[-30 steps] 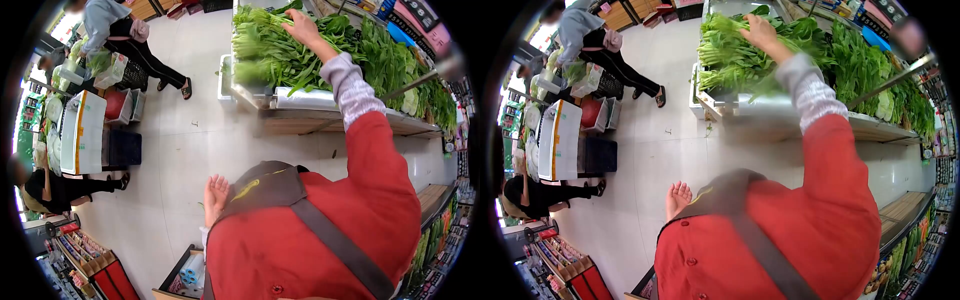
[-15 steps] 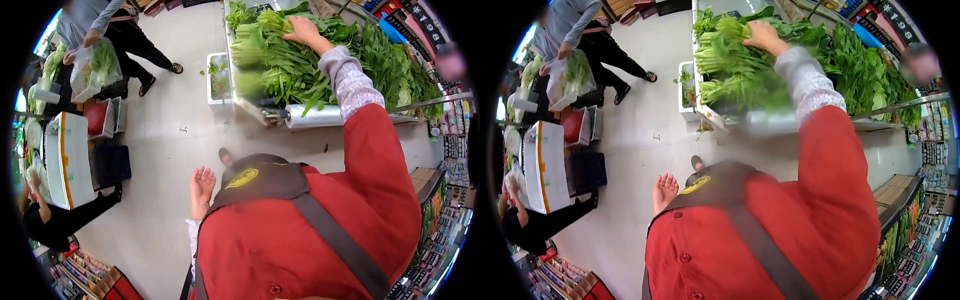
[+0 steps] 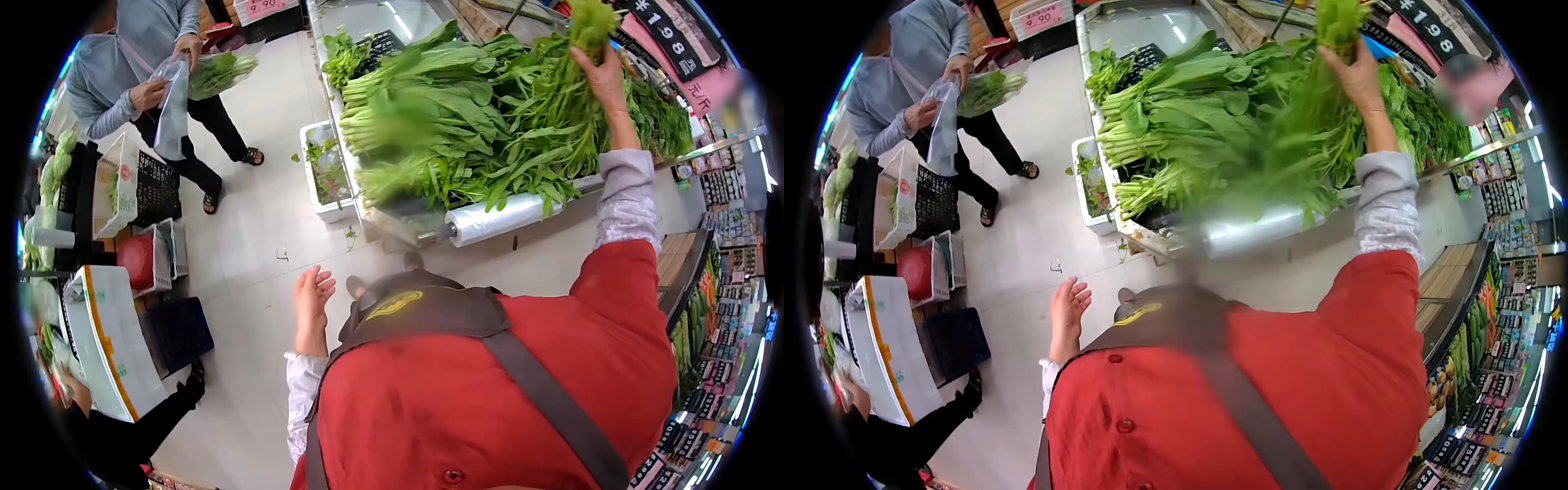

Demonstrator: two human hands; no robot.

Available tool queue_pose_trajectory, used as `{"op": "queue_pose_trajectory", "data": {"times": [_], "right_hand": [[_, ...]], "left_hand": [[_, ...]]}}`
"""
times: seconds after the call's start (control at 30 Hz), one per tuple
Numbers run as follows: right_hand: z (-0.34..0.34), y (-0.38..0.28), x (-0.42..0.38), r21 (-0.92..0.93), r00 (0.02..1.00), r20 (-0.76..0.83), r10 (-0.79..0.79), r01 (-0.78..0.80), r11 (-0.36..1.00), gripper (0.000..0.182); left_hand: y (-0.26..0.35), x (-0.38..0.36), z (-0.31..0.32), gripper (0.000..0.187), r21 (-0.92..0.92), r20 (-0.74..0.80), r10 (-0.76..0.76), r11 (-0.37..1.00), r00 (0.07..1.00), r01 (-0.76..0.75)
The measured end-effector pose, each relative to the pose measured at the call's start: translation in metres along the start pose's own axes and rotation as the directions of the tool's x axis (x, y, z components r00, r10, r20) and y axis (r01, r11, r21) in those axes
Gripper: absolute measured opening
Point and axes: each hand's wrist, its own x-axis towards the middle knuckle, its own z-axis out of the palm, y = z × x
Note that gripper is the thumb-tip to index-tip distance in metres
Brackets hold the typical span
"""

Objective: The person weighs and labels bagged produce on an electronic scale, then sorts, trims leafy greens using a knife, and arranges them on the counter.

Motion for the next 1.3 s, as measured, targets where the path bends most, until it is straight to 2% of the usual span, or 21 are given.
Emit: {"op": "queue_pose_trajectory", "data": {"times": [0.03, 0.1, 0.17, 0.2, 0.27, 0.3, 0.37, 0.43, 0.5, 0.53, 0.6, 0.63, 0.7, 0.77, 0.87, 0.97, 1.03, 1.07, 1.1, 1.17, 1.3], "right_hand": [[-0.019, -0.005, 0.001, -0.019, 1.0, -0.026, -0.016, 0.016, 1.0, 0.061], [-0.047, -0.015, 0.006, 0.005, 0.991, -0.081, -0.106, 0.107, 0.994, 0.05], [-0.074, -0.013, 0.017, -0.066, 0.986, -0.085, -0.141, 0.136, 0.989, 0.054], [-0.081, -0.026, 0.02, -0.038, 0.981, -0.079, -0.179, 0.177, 0.984, 0.051], [-0.101, 0.001, 0.028, 0.047, 0.983, -0.055, -0.177, 0.18, 0.983, 0.044], [-0.104, -0.015, 0.024, 0.041, 0.983, -0.064, -0.173, 0.176, 0.984, 0.044], [-0.098, -0.078, 0.016, 0.17, 0.998, -0.042, -0.047, 0.053, 0.984, 0.073], [-0.1, -0.076, 0.015, 0.12, 0.994, -0.055, -0.095, 0.101, 0.988, 0.072], [-0.099, -0.076, 0.015, -0.034, 0.979, -0.035, -0.2, 0.199, 0.979, 0.07], [-0.099, -0.079, 0.016, -0.088, 0.963, -0.021, -0.267, 0.264, 0.96, 0.07], [-0.102, -0.075, 0.016, -0.091, 0.965, 0.018, -0.261, 0.261, 0.961, 0.069], [-0.102, -0.073, 0.017, -0.095, 0.965, 0.053, -0.259, 0.263, 0.96, 0.069], [-0.099, -0.066, 0.018, -0.011, 0.961, 0.059, -0.271, 0.272, 0.962, 0.067], [-0.1, -0.057, 0.016, 0.088, 0.993, 0.062, -0.099, 0.093, 0.992, 0.066], [-0.098, -0.041, 0.02, 0.104, 0.988, 0.024, -0.15, 0.147, 0.984, 0.067], [-0.094, -0.048, 0.023, 0.053, 0.989, -0.003, -0.151, 0.151, 0.987, 0.07], [-0.084, -0.065, 0.027, -0.208, 0.915, 0.0, -0.404, 0.395, 0.895, 0.077], [-0.077, -0.083, 0.017, -0.151, 0.938, 0.074, -0.338, 0.346, 0.926, 0.061], [-0.075, -0.062, 0.012, -0.212, 0.94, 0.178, -0.292, 0.327, 0.921, 0.046], [-0.047, -0.081, -0.002, -0.235, 0.799, 0.235, -0.554, 0.6, 0.765, 0.052], [0.018, -0.095, -0.06, -0.042, 0.676, 0.352, -0.647, 0.702, 0.71, 0.05]], "left_hand": [[0.008, 0.002, 0.02, 0.033, 0.01, 0.009, -0.001, 1.0, 1.0, 0.001], [0.022, 0.014, 0.059, 0.036, 0.402, 0.168, 0.224, 0.873, 0.96, -0.274], [0.024, 0.044, 0.094, 0.038, 0.484, 0.36, 0.549, 0.581, 0.754, -0.654], [0.038, 0.044, 0.118, 0.042, 0.573, 0.422, 0.602, 0.403, 0.678, -0.714], [0.066, 0.034, 0.17, 0.052, 0.634, 0.559, 0.649, 0.066, 0.516, -0.77], [0.073, 0.035, 0.193, 0.059, 0.621, 0.624, 0.651, -0.076, 0.433, -0.78], [0.082, 0.048, 0.231, 0.072, 0.576, 0.731, 0.62, -0.34, 0.283, -0.743], [0.088, 0.063, 0.264, 0.095, 0.527, 0.807, 0.54, -0.471, 0.24, -0.707], [0.092, 0.074, 0.289, 0.106, 0.469, 0.857, 0.477, -0.567, 0.195, -0.677], [0.092, 0.082, 0.3, 0.106, 0.468, 0.858, 0.475, -0.566, 0.196, -0.678], [0.091, 0.092, 0.316, 0.115, 0.395, 0.889, 0.441, -0.604, 0.123, -0.692], [0.092, 0.092, 0.319, 0.115, 0.399, 0.888, 0.441, -0.604, 0.127, -0.69], [0.095, 0.093, 0.327, 0.117, 0.415, 0.898, 0.381, -0.563, 0.222, -0.715], [0.101, 0.1, 0.33, 0.11, 0.404, 0.892, 0.406, -0.518, 0.198, -0.754], [0.112, 0.099, 0.335, 0.102, 0.404, 0.892, 0.398, -0.488, 0.215, -0.774], [0.116, 0.116, 0.338, 0.089, 0.402, 0.878, 0.447, -0.501, 0.169, -0.766], [0.123, 0.113, 0.339, 0.087, 0.419, 0.864, 0.464, -0.452, 0.193, -0.787], [0.124, 0.11, 0.339, 0.086, 0.43, 0.85, 0.482, -0.402, 0.212, -0.809], [0.125, 0.111, 0.341, 0.086, 0.437, 0.847, 0.486, -0.404, 0.216, -0.804], [0.126, 0.115, 0.344, 0.084, 0.473, 0.832, 0.497, -0.408, 0.245, -0.781], [0.125, 0.121, 0.342, 0.081, 0.437, 0.834, 0.516, -0.396, 0.198, -0.808]]}}
